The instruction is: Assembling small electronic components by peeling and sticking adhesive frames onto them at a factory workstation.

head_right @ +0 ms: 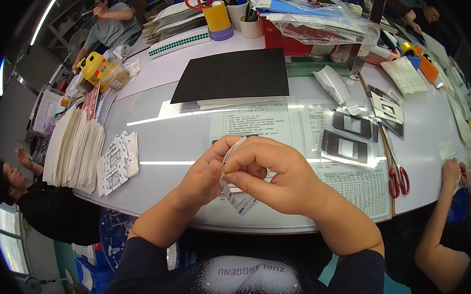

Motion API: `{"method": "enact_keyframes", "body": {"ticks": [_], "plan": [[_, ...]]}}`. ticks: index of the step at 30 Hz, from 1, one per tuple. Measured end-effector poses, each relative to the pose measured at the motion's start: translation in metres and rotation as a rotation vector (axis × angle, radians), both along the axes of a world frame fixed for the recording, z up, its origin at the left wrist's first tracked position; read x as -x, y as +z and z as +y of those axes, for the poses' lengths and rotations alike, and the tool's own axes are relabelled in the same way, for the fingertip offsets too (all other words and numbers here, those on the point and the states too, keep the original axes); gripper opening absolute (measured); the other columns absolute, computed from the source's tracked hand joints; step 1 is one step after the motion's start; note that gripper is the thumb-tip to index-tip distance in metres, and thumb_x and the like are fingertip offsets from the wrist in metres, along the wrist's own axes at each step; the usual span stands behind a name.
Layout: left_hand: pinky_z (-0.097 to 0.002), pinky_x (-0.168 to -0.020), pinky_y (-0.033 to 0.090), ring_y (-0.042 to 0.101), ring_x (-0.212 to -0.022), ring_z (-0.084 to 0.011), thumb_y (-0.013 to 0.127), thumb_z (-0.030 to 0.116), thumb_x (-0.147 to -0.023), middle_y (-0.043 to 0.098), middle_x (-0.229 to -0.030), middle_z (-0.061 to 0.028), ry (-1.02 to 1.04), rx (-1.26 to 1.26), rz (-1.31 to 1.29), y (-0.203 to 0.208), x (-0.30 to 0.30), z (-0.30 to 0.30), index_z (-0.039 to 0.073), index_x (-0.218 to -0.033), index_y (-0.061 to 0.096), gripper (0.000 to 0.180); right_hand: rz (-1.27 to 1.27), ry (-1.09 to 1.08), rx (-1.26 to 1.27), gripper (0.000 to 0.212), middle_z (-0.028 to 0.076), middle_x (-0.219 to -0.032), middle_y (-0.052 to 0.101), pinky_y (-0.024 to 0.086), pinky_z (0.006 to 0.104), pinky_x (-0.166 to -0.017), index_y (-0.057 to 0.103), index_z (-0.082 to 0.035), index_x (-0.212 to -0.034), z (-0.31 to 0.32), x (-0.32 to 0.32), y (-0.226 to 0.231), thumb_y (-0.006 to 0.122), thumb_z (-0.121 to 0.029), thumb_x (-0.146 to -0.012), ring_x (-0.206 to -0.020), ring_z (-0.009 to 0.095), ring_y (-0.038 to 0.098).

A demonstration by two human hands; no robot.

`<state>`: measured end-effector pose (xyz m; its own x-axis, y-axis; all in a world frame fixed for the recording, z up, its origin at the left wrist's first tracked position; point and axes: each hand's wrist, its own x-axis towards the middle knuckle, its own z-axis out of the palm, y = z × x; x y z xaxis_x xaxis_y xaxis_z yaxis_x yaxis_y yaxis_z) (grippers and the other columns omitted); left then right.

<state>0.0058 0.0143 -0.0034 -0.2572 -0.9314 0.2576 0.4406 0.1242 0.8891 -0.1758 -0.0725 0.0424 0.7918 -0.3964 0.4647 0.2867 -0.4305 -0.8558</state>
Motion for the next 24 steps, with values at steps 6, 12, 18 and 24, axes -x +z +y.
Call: {"method": "enact_keyframes", "body": {"ticks": [6, 12, 18, 24], "plan": [[-0.0329, -0.096, 0.048, 0.057, -0.106, -0.0135, 0.053, 0.049, -0.105, 0.059, -0.117, -0.0071, 0.078, -0.084, 0.045, 0.002, 0.003, -0.005, 0.001, -0.137, 0.046, 0.058, 0.038, 0.029, -0.213, 0.009, 0.005, -0.092, 0.065, 0.047, 0.0257, -0.071, 0.066, -0.001, -0.097, -0.004, -0.003, -0.006, 0.072, -0.003, -0.091, -0.078, 0.011, 0.059], [-0.0316, -0.092, 0.047, 0.054, -0.098, -0.0124, 0.049, 0.044, -0.107, 0.057, -0.114, -0.0056, 0.080, -0.122, 0.054, -0.002, -0.001, -0.007, 0.003, -0.139, 0.044, 0.052, 0.009, 0.077, -0.416, 0.010, 0.002, -0.087, 0.069, 0.054, 0.0235, -0.074, 0.068, 0.000, -0.102, -0.009, -0.008, -0.010, 0.070, -0.006, -0.095, -0.080, 0.008, 0.066], [-0.0320, -0.092, 0.049, 0.058, -0.100, -0.0137, 0.051, 0.046, -0.106, 0.058, -0.112, -0.0056, 0.084, -0.158, 0.083, 0.001, 0.006, -0.005, 0.004, -0.141, 0.043, 0.055, 0.048, 0.066, -0.456, 0.007, 0.002, -0.089, 0.063, 0.049, 0.0250, -0.073, 0.065, -0.002, -0.095, -0.004, -0.006, -0.007, 0.069, -0.007, -0.094, -0.079, 0.009, 0.060], [-0.0310, -0.088, 0.052, 0.061, -0.095, -0.0136, 0.060, 0.035, -0.104, 0.061, -0.109, -0.0058, 0.243, -0.011, 0.045, 0.003, 0.002, 0.000, 0.005, -0.125, 0.050, 0.038, 0.080, 0.018, -0.371, 0.007, 0.000, -0.087, 0.063, 0.047, 0.0249, -0.072, 0.064, -0.004, -0.095, -0.005, -0.004, -0.006, 0.070, -0.008, -0.092, -0.078, 0.009, 0.058]]}}
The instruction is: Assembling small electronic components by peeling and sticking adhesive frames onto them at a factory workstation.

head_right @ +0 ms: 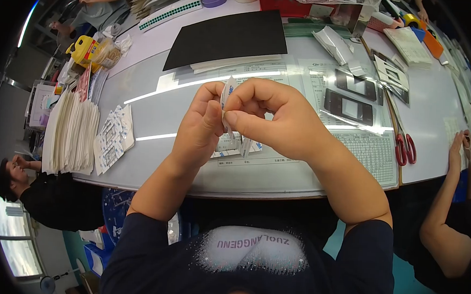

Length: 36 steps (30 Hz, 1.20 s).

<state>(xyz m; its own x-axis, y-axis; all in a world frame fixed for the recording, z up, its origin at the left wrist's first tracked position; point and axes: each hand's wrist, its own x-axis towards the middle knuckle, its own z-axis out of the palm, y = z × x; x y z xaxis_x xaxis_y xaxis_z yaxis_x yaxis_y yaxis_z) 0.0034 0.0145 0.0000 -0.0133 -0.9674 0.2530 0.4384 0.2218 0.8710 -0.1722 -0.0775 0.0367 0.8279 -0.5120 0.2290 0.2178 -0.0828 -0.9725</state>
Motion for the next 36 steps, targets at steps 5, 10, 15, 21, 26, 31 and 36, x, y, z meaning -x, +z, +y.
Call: {"method": "enact_keyframes", "body": {"ticks": [5, 10, 15, 21, 26, 31, 36], "plan": [[-0.0321, -0.095, 0.047, 0.059, -0.103, -0.0134, 0.058, 0.027, -0.106, 0.060, -0.111, -0.0051, 0.025, 0.079, -0.121, -0.002, -0.002, 0.001, 0.004, -0.108, 0.058, 0.023, -0.056, -0.063, 0.181, 0.008, 0.001, -0.087, 0.064, 0.045, 0.0257, -0.070, 0.065, -0.003, -0.094, 0.000, 0.000, -0.001, 0.070, -0.004, -0.088, -0.077, 0.010, 0.057], [-0.0326, -0.098, 0.044, 0.056, -0.109, -0.0147, 0.054, 0.024, -0.107, 0.059, -0.117, -0.0063, 0.067, 0.216, -0.246, 0.005, -0.003, -0.002, 0.005, -0.108, 0.060, 0.020, -0.101, -0.223, 0.635, 0.014, 0.004, -0.086, 0.064, 0.045, 0.0264, -0.069, 0.067, -0.003, -0.094, 0.000, -0.001, 0.001, 0.071, 0.004, -0.083, -0.077, 0.012, 0.058], [-0.0325, -0.100, 0.042, 0.055, -0.111, -0.0158, 0.048, 0.028, -0.109, 0.059, -0.116, -0.0070, 0.081, 0.081, -0.198, 0.009, -0.001, 0.002, 0.005, -0.107, 0.060, 0.025, -0.127, -0.162, 0.603, 0.016, 0.004, -0.087, 0.064, 0.045, 0.0265, -0.069, 0.068, -0.003, -0.096, -0.001, -0.001, 0.003, 0.076, 0.000, -0.083, -0.076, 0.012, 0.057], [-0.0330, -0.099, 0.042, 0.055, -0.107, -0.0159, 0.046, 0.028, -0.109, 0.058, -0.111, -0.0066, -0.065, 0.121, -0.205, 0.004, -0.005, 0.001, 0.006, -0.104, 0.058, 0.026, -0.086, -0.093, 0.492, 0.016, 0.003, -0.087, 0.064, 0.045, 0.0267, -0.070, 0.069, -0.004, -0.097, -0.002, 0.001, 0.003, 0.079, -0.004, -0.084, -0.076, 0.012, 0.057], [-0.0339, -0.098, 0.043, 0.055, -0.107, -0.0171, 0.046, 0.028, -0.109, 0.057, -0.110, -0.0074, -0.057, 0.199, -0.215, 0.004, -0.002, 0.000, 0.005, -0.106, 0.057, 0.026, -0.086, -0.056, 0.453, 0.013, 0.003, -0.087, 0.065, 0.045, 0.0268, -0.071, 0.071, -0.004, -0.095, -0.004, 0.002, 0.002, 0.078, -0.002, -0.084, -0.076, 0.011, 0.057], [-0.0346, -0.099, 0.042, 0.055, -0.108, -0.0182, 0.049, 0.028, -0.108, 0.056, -0.113, -0.0078, -0.064, 0.224, -0.217, 0.005, -0.001, 0.001, 0.006, -0.108, 0.057, 0.024, -0.097, -0.102, 0.500, 0.012, 0.003, -0.087, 0.064, 0.045, 0.0272, -0.071, 0.070, -0.004, -0.094, -0.002, 0.001, 0.003, 0.076, 0.000, -0.083, -0.076, 0.012, 0.056], [-0.0348, -0.097, 0.044, 0.055, -0.108, -0.0189, 0.058, 0.023, -0.105, 0.055, -0.117, -0.0083, 0.006, 0.340, -0.343, 0.005, -0.005, -0.002, 0.006, -0.107, 0.058, 0.017, -0.113, -0.140, 0.575, 0.012, 0.004, -0.087, 0.063, 0.045, 0.0279, -0.072, 0.066, -0.004, -0.092, 0.001, 0.001, 0.005, 0.071, 0.002, -0.083, -0.076, 0.013, 0.056]]}}
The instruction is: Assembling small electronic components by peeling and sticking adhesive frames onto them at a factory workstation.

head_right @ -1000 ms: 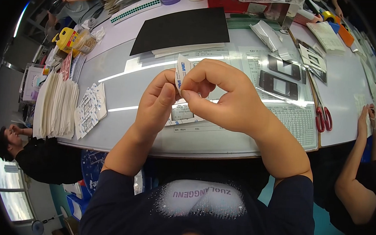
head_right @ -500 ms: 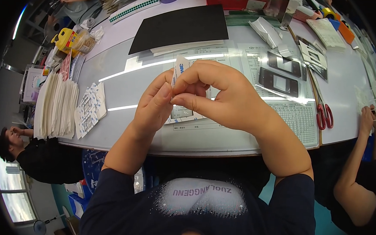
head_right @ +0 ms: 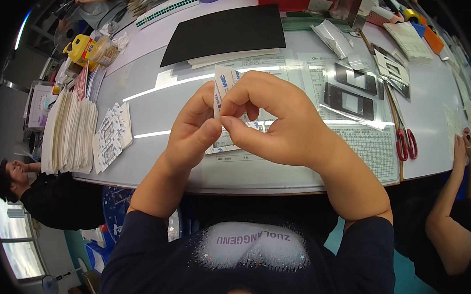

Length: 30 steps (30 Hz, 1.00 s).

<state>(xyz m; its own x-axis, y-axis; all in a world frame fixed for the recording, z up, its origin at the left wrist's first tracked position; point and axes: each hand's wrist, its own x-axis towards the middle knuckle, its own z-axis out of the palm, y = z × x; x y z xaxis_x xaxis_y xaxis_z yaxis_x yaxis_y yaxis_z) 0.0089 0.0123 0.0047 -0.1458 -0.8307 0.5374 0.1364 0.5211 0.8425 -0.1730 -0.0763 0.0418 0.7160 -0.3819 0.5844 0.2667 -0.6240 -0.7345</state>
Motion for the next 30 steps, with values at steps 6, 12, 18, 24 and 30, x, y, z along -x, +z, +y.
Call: {"method": "enact_keyframes", "body": {"ticks": [6, 12, 18, 24, 30], "plan": [[-0.0341, -0.097, 0.045, 0.056, -0.107, -0.0181, 0.058, 0.018, -0.103, 0.058, -0.115, -0.0083, 0.095, -0.071, -0.035, 0.002, -0.004, 0.001, 0.004, -0.098, 0.063, 0.016, -0.083, 0.093, -0.357, 0.010, 0.005, -0.094, 0.064, 0.047, 0.0304, -0.082, 0.060, -0.004, -0.095, -0.009, 0.000, -0.008, 0.065, -0.013, -0.092, -0.083, 0.016, 0.059], [-0.0398, -0.099, 0.050, 0.064, -0.105, -0.0231, 0.048, 0.017, -0.103, 0.067, -0.112, -0.0177, 0.070, -0.140, 0.392, 0.011, -0.016, 0.001, 0.004, -0.091, 0.057, 0.020, -0.365, 0.389, -0.924, 0.030, 0.015, -0.118, 0.068, 0.057, 0.0329, -0.092, 0.061, 0.002, -0.113, -0.057, 0.005, -0.029, 0.052, -0.025, -0.103, -0.110, 0.024, 0.069], [-0.0446, -0.100, 0.052, 0.067, -0.106, -0.0277, 0.047, 0.018, -0.102, 0.067, -0.116, -0.0234, 0.194, -0.104, 0.522, 0.001, -0.047, 0.032, 0.003, -0.089, 0.055, 0.021, -0.586, 0.455, -1.139, 0.038, 0.016, -0.123, 0.069, 0.060, 0.0345, -0.095, 0.059, 0.002, -0.130, -0.075, 0.007, -0.035, 0.051, -0.023, -0.103, -0.111, 0.022, 0.070], [-0.0429, -0.099, 0.050, 0.064, -0.109, -0.0288, 0.050, 0.017, -0.100, 0.066, -0.117, -0.0250, 0.341, -0.252, 0.340, -0.024, -0.055, 0.104, 0.003, -0.090, 0.055, 0.018, -0.419, 0.496, -1.078, 0.019, 0.012, -0.112, 0.071, 0.059, 0.0349, -0.093, 0.056, -0.005, -0.108, -0.052, -0.004, -0.032, 0.054, -0.023, -0.103, -0.110, 0.025, 0.071], [-0.0424, -0.110, 0.040, 0.054, -0.128, -0.0264, 0.055, 0.017, -0.099, 0.059, -0.135, -0.0189, 0.451, -0.244, 0.134, 0.004, -0.040, 0.091, -0.001, -0.127, 0.055, 0.033, -0.420, 0.632, -1.069, 0.018, 0.012, -0.109, 0.070, 0.060, 0.0373, -0.090, 0.053, -0.007, -0.102, -0.044, -0.008, -0.029, 0.053, -0.025, -0.103, -0.106, 0.026, 0.072]]}}
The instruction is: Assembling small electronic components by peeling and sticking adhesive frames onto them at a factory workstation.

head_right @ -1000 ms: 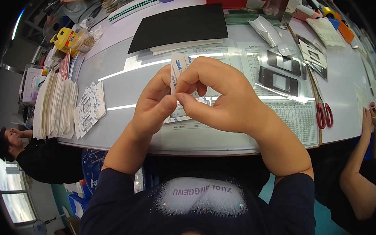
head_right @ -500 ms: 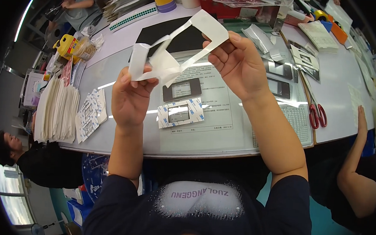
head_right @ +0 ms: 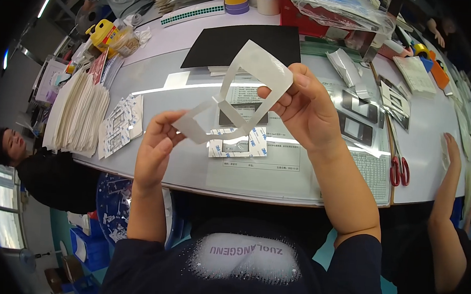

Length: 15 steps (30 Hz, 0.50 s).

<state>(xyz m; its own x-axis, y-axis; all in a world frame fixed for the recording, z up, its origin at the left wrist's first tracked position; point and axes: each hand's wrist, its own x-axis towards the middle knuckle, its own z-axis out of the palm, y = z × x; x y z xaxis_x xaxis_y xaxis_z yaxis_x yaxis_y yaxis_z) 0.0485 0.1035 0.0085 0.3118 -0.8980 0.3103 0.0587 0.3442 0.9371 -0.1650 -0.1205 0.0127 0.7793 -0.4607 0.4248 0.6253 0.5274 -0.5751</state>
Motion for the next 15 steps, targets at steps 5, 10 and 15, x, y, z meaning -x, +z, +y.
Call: {"method": "enact_keyframes", "body": {"ticks": [5, 10, 15], "plan": [[-0.0372, -0.110, 0.040, 0.053, -0.132, -0.0254, 0.052, 0.028, -0.101, 0.055, -0.143, -0.0185, 0.027, 0.022, -0.237, 0.043, -0.003, -0.045, 0.000, -0.141, 0.047, 0.049, -0.096, 0.073, -0.026, 0.021, 0.012, -0.115, 0.071, 0.058, 0.0394, -0.088, 0.056, -0.007, -0.111, -0.005, 0.007, -0.002, 0.052, -0.026, -0.103, -0.105, 0.026, 0.073], [-0.0296, -0.090, 0.051, 0.066, -0.097, -0.0150, 0.050, 0.026, -0.106, 0.069, -0.107, -0.0076, -0.368, -0.077, -0.219, 0.048, 0.006, -0.095, 0.002, -0.123, 0.062, 0.032, -0.058, 0.071, -0.030, 0.019, 0.010, -0.110, 0.073, 0.058, 0.0381, -0.088, 0.056, -0.007, -0.109, -0.004, 0.009, 0.001, 0.051, -0.025, -0.103, -0.100, 0.025, 0.074], [-0.0202, -0.071, 0.043, 0.053, -0.077, -0.0040, 0.061, 0.023, -0.103, 0.064, -0.085, 0.0018, -0.373, -0.082, 0.196, 0.017, 0.015, -0.115, 0.008, -0.098, 0.066, 0.017, 0.081, -0.001, -0.120, 0.026, 0.009, -0.106, 0.072, 0.059, 0.0357, -0.087, 0.059, -0.004, -0.118, -0.013, 0.004, -0.007, 0.048, -0.025, -0.106, -0.097, 0.023, 0.074]]}}
